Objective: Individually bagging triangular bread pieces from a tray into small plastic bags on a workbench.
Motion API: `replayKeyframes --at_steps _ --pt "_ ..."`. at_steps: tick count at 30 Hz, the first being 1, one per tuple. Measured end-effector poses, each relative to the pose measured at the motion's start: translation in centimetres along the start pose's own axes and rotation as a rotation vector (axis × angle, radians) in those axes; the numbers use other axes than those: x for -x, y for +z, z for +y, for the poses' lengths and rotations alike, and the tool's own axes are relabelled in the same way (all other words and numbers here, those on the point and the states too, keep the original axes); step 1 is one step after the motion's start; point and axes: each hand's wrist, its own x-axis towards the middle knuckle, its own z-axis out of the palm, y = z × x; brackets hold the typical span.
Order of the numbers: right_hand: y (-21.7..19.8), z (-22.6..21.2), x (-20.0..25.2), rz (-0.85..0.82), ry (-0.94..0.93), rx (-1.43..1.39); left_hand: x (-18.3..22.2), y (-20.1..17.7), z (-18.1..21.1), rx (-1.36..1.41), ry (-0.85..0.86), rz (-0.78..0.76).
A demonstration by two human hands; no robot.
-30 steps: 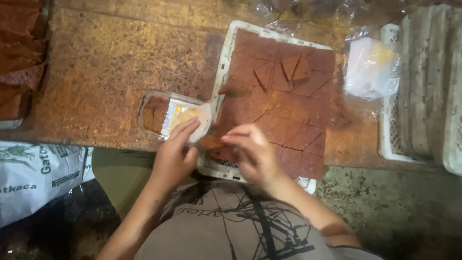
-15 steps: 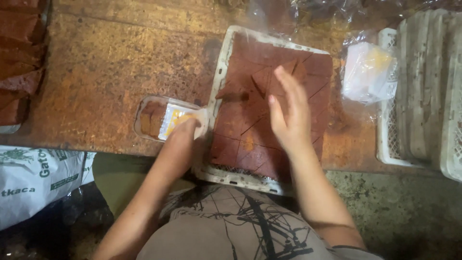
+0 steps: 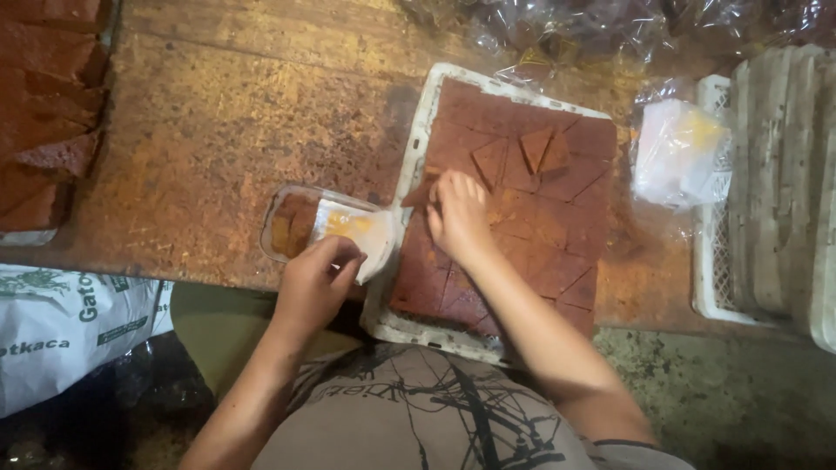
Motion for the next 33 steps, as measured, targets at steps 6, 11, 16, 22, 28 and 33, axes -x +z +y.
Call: replayKeyframes --at_steps 6,11,16,22,28,33 --pt "-3.9 -2.7 4.4 0.086 0.196 -0.536 -1.0 -0.8 1.8 -0.022 0.243 0.022" --pt "-6.1 -8.1 6.5 0.238 0.021 -0.641 -2.3 -0.7 4.0 0.046 0.128 -0.219" --pt "-7.4 -9.6 5.2 0.011 0.198 -0.72 -1.5 -0.2 6.6 0.115 0.472 -0.174" --pt "-8.7 -3.2 2.8 0.062 0.151 -0.757 -1.7 0.1 1.6 0.273 0.401 -0.284" --pt "-5.3 0.3 -2.8 0.408 0.086 -0.462 -1.1 0.6 -0.9 -0.139 0.192 -0.291" --pt "-1.2 -0.1 -0.9 -0.143 0.123 -0.17 -1.5 -2.5 1.6 0.111 0.041 -0.127"
